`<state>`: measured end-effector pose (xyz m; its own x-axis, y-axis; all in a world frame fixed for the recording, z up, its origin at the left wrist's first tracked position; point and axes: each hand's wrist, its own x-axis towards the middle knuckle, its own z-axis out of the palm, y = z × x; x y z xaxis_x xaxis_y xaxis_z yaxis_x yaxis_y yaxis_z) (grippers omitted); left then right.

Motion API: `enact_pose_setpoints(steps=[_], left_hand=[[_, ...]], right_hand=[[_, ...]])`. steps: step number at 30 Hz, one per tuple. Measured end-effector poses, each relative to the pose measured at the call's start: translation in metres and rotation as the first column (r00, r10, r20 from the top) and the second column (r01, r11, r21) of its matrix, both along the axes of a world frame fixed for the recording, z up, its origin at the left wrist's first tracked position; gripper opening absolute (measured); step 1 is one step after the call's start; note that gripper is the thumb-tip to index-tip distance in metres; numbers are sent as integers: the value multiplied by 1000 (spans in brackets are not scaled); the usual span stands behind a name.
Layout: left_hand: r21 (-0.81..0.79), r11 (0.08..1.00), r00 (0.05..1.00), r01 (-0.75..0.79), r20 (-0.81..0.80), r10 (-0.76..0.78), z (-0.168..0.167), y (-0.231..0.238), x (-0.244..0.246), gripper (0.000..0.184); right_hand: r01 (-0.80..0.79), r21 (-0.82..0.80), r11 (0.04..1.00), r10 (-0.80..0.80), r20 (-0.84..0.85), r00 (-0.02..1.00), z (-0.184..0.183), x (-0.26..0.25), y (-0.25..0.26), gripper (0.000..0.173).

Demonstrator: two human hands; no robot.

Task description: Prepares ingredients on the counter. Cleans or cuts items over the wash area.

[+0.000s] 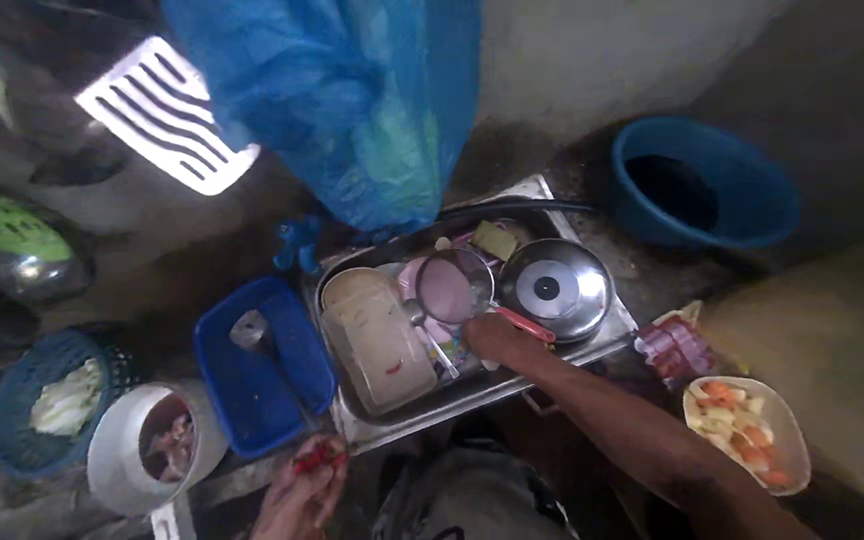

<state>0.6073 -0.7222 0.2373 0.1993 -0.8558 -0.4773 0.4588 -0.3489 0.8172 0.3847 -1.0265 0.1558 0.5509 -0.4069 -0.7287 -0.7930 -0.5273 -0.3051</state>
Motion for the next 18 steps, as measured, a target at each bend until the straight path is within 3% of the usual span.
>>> enact_pose_setpoints(steps=[5,10,14,18], left_hand=[[-152,979,987,-135,-108,119,-15,19,-11,22],[-343,939,980,-37,-195,-33,-27,23,-4,31],[-174,984,975,-47,-224,7,-19,24,0,61],[-94,991,927,-96,-371,55,-18,37,10,51]], right_hand=[[97,-23,995,-96,33,995,-23,-1,5,41],[89,-78,993,-95,-80,992,-31,3,23,49],[254,-53,966,-255,-30,966,-37,-4,32,47],[456,-119,882,-442,130,888,-38,-3,48,37]])
